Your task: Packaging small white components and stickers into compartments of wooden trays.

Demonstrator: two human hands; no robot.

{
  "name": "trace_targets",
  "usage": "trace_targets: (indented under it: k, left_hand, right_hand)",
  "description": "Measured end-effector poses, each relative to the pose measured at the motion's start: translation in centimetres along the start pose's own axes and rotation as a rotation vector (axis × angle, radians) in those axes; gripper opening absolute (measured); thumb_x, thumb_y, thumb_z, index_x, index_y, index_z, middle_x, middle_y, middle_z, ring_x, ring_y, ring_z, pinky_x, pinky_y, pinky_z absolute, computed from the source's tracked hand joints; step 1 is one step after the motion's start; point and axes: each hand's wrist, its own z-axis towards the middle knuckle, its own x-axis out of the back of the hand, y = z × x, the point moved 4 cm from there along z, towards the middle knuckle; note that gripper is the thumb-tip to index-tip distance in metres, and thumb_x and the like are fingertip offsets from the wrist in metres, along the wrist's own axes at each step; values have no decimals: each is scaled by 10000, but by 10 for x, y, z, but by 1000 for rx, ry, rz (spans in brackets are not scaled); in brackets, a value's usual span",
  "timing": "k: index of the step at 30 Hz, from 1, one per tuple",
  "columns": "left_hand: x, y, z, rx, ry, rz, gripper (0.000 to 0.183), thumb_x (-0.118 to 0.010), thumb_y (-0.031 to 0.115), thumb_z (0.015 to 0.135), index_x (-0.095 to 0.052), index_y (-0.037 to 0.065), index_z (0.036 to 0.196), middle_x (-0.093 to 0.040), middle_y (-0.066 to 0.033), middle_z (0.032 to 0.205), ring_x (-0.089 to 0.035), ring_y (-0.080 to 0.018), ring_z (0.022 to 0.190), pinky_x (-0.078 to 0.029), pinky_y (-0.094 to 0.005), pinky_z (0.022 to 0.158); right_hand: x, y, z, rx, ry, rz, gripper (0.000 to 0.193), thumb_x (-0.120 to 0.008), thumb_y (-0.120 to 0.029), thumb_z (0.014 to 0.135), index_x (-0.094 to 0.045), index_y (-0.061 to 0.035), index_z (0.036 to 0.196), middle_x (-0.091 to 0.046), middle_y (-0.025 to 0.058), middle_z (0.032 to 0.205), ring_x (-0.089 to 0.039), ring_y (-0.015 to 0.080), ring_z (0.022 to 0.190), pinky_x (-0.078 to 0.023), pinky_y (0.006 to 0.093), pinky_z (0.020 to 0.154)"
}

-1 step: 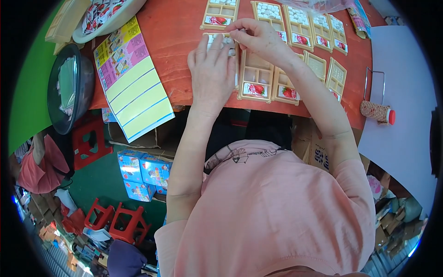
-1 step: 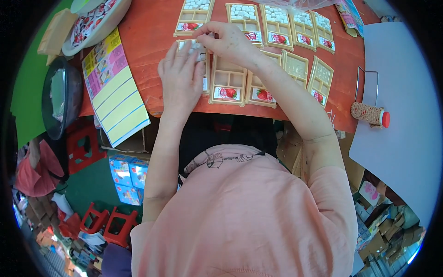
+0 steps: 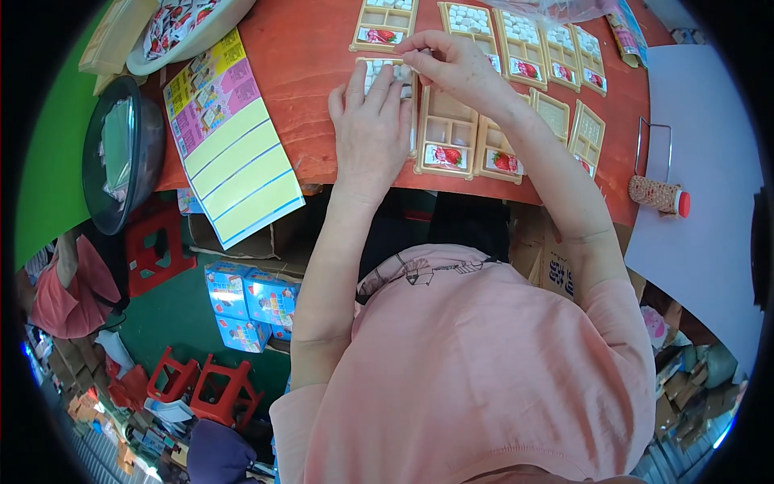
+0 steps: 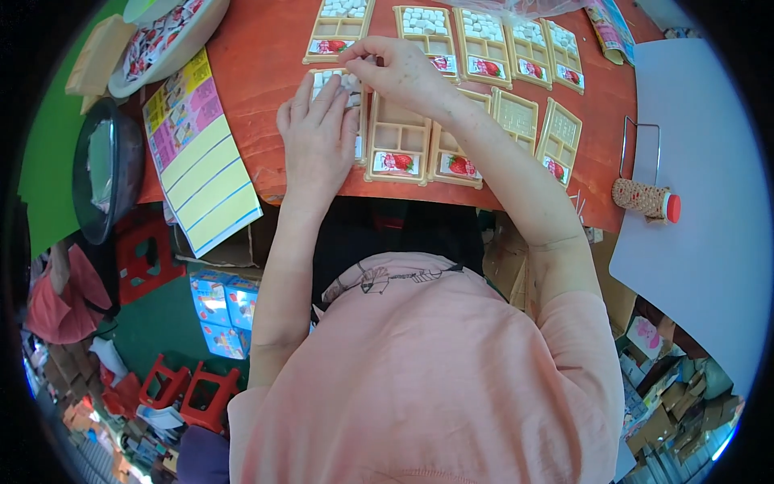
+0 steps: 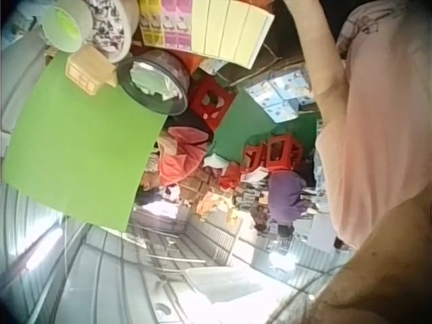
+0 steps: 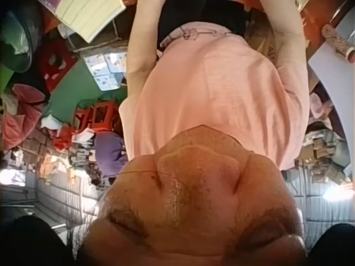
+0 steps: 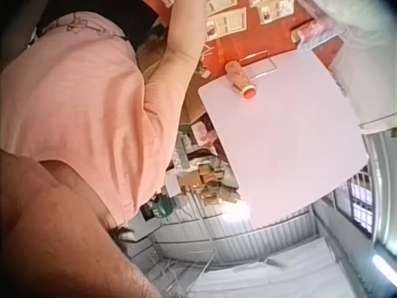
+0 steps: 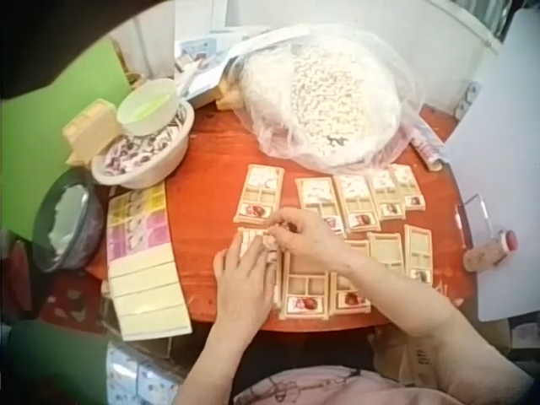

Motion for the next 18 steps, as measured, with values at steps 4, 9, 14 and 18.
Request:
trace_targets:
  k: [4,9,14,18]
  left_hand:
    - [1,-6,-5,45,67,-28,277,-673,157,902,-689,-11,1121,-604,-166,1308,-477,-345,1319,-332,-528,1071]
    - [1,-5,-5,103,112,-47,228,-710,146,868,-715,3,1047,-604,-187,1290,-486,-364,1300,-336,-525,1067]
    - [-1,-7,-4,180,96,-27,212,-728,147,851,-716,7,1011,-592,-194,1295,-495,-360,1282,-335,-521,1067]
    - [3,-4,-2,163,165,-105,278,-731,144,848,-684,21,1093,-579,-205,1307,-491,-366,1287,-330,-532,1073]
  right_hand:
    - [8,0,-6,8,52,-45,248,-618,-212,995,-696,-49,1165,-635,-19,847,-556,43,734,-470,223,662]
    - [-4,-1,-12,6,56,-173,270,-613,-228,981,-711,-37,1145,-689,75,875,-632,120,762,-518,280,703]
    - [6,-2,-13,44,84,-108,228,-642,-204,974,-699,-35,1115,-619,8,828,-536,56,742,-453,233,664]
    - [27,-15,-28,113,71,-344,203,-657,-164,955,-680,-17,1094,-596,52,838,-575,127,763,-477,280,692]
